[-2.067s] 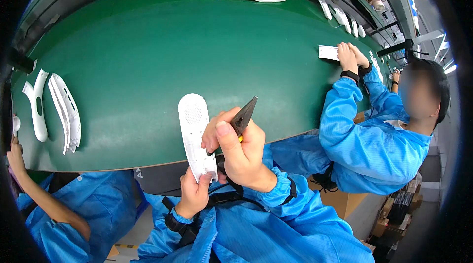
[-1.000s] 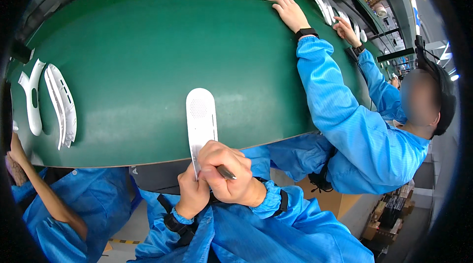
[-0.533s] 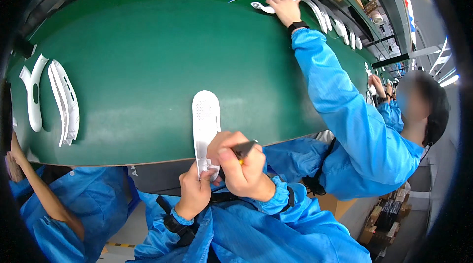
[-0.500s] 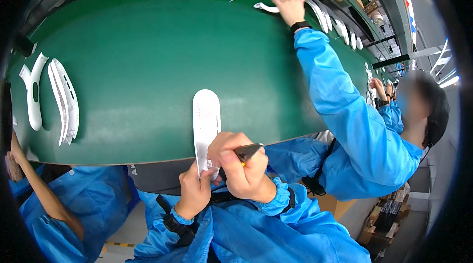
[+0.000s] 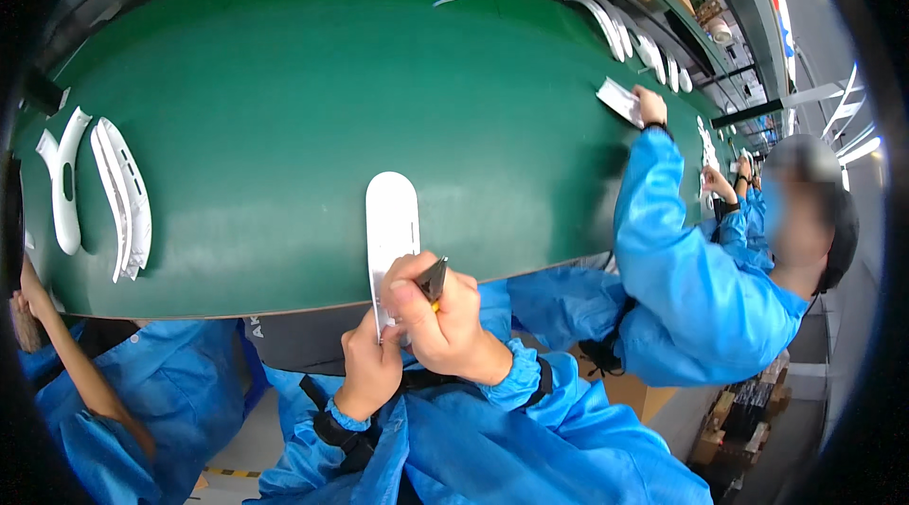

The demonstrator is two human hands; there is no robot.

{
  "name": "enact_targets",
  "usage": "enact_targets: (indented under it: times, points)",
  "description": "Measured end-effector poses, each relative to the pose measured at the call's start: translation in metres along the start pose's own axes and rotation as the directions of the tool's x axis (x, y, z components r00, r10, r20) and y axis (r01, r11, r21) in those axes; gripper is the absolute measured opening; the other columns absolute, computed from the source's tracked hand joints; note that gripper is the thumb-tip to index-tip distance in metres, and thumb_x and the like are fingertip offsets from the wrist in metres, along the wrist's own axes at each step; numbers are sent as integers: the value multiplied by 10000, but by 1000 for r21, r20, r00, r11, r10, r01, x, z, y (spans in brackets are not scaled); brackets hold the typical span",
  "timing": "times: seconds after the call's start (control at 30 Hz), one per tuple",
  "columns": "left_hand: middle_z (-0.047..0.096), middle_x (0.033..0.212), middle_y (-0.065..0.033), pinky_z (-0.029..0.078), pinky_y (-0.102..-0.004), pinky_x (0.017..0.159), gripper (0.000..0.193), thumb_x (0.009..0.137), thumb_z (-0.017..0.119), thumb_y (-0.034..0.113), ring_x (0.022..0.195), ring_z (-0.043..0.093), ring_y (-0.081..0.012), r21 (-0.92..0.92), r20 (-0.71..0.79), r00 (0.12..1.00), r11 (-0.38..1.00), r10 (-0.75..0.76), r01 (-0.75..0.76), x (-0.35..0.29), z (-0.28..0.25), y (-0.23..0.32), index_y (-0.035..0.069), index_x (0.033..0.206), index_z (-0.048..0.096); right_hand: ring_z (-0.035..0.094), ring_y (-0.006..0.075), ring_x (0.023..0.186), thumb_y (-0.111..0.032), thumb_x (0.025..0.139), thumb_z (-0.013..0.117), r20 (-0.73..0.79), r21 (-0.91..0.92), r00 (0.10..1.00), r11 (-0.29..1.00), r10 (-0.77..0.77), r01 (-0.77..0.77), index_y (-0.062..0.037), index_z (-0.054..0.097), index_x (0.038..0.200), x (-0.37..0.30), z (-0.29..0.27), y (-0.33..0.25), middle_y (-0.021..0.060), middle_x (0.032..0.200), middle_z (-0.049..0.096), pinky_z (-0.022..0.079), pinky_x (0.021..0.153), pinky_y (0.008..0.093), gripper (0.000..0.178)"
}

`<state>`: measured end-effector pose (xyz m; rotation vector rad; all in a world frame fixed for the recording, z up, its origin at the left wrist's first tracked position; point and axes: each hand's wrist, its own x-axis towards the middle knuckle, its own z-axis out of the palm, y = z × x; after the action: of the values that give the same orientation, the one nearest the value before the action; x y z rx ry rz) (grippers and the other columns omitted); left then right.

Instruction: Trim and assemble small white plastic electronic components using pliers at a factory workbench.

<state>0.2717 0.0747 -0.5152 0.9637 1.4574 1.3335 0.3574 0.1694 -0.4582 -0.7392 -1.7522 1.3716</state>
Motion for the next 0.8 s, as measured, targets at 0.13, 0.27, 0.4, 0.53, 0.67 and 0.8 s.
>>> enact_targets:
  times: [0.13,0.27,0.4,0.53,0.67,0.8]
  points:
    - [710,793,-160,581,-334,634,197,968,521,9,699,732,-235,-31,24,1000,999,9,-8,3,-2,-4,-69,1142,573,529,198,615,-140,1021,460,-44,102,999,994,29,-24,11,472,863,4,-2,-2,116,677,535,479,606,375,219]
    - [706,768,-126,550,-339,659,188,983,529,122,724,717,-221,-170,57,992,978,-111,119,0,-1,-4,-39,1033,613,559,145,651,-132,1040,462,-106,222,987,964,-123,144,0,494,865,15,-7,-4,103,732,600,462,594,292,222]
    - [706,818,-154,573,-341,690,226,978,532,50,749,730,-235,-94,97,995,995,-15,24,1,-5,-3,-56,1177,556,509,183,602,-141,1040,439,-66,99,997,994,-39,46,-2,461,851,7,-3,-3,103,678,521,486,611,363,235]
    - [708,827,-143,568,-349,706,234,979,527,50,760,725,-235,-88,119,992,995,-37,47,2,-5,1,-50,1189,550,538,185,631,-119,1034,442,-62,-4,998,1000,-2,2,10,467,870,2,-4,3,111,684,543,487,621,352,210]
    - [712,837,-130,563,-355,721,240,996,515,87,772,721,-238,-110,113,994,994,1,12,0,-5,-2,-45,1194,547,527,180,613,-140,1040,436,-83,43,996,999,17,-14,5,462,859,5,-5,-3,108,675,539,489,614,357,234]
    - [716,844,-122,557,-354,735,274,1037,473,181,802,722,-242,-128,130,989,991,66,-49,-1,-4,-10,-39,1180,552,560,130,647,-97,1026,473,-108,159,992,984,-66,83,4,507,875,7,-10,0,84,726,612,452,598,276,184]
